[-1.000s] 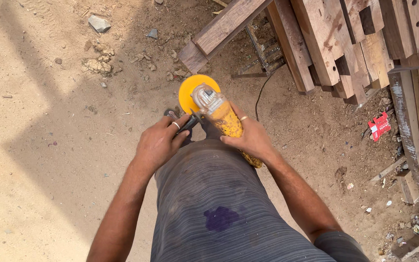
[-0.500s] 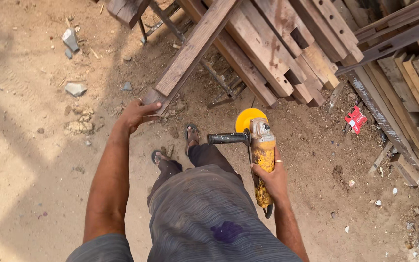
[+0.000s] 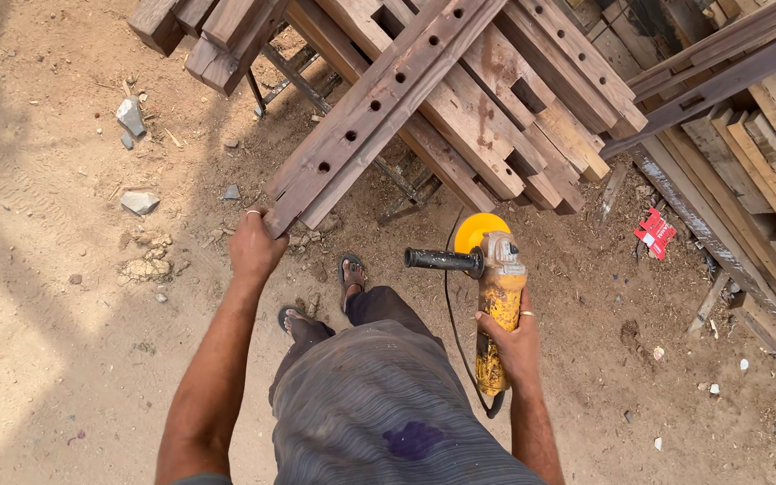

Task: The person uses a yellow angle grinder with a sanding disc to smooth the surface of long wooden planks. They handle the planks one at a time, moving them into position and sanding along their length before setting them aside.

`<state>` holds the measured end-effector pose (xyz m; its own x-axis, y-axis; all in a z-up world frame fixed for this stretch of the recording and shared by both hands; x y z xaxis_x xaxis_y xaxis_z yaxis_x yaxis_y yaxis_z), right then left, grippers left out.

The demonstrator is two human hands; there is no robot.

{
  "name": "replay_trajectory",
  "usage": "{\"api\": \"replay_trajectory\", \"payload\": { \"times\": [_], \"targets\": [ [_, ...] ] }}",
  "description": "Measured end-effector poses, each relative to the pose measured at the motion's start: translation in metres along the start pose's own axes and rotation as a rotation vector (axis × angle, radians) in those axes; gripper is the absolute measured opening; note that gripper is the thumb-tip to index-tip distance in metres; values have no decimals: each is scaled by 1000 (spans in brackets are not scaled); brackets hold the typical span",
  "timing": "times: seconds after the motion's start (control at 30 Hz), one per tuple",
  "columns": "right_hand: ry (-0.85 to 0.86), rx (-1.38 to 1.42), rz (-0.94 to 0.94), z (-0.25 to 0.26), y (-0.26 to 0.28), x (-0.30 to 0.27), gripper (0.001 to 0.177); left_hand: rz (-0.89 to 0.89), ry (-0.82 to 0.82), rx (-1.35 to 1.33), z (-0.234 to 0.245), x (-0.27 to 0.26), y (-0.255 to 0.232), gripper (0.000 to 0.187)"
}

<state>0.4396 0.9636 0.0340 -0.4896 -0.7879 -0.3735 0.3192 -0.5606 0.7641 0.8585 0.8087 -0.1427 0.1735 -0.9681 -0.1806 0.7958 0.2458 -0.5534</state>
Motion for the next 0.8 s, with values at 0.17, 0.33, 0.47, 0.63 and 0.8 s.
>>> {"api": "replay_trajectory", "payload": {
  "times": [0.17,0.33,0.47,0.63,0.8],
  "targets": [
    [28,19,21,4,-7,-2,91,254,419,-448,-2,32,39,95],
    [4,47,-61,9,-19,-6,99,467,719,-741,-25,49,53,113],
    [-47,11,-61,20,-29,-10,98,366,650,-833,-33,48,45,127],
    [-7,107,-10,19,-36,-11,87,162,444,-340,-12,33,22,115],
    [29,104,2,11,-35,-3,92,-1,36,-131,10,-11,-22,102]
  ]
}}
Point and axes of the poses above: each hand's wrist, its own x-axis towards the middle knuckle, its own z-axis out of the back of the hand, y = z × x, the point moved 3 cm from there along x, towards the middle knuckle, and after that the axes turned 2 degrees about -y, right-handed, at the moved point
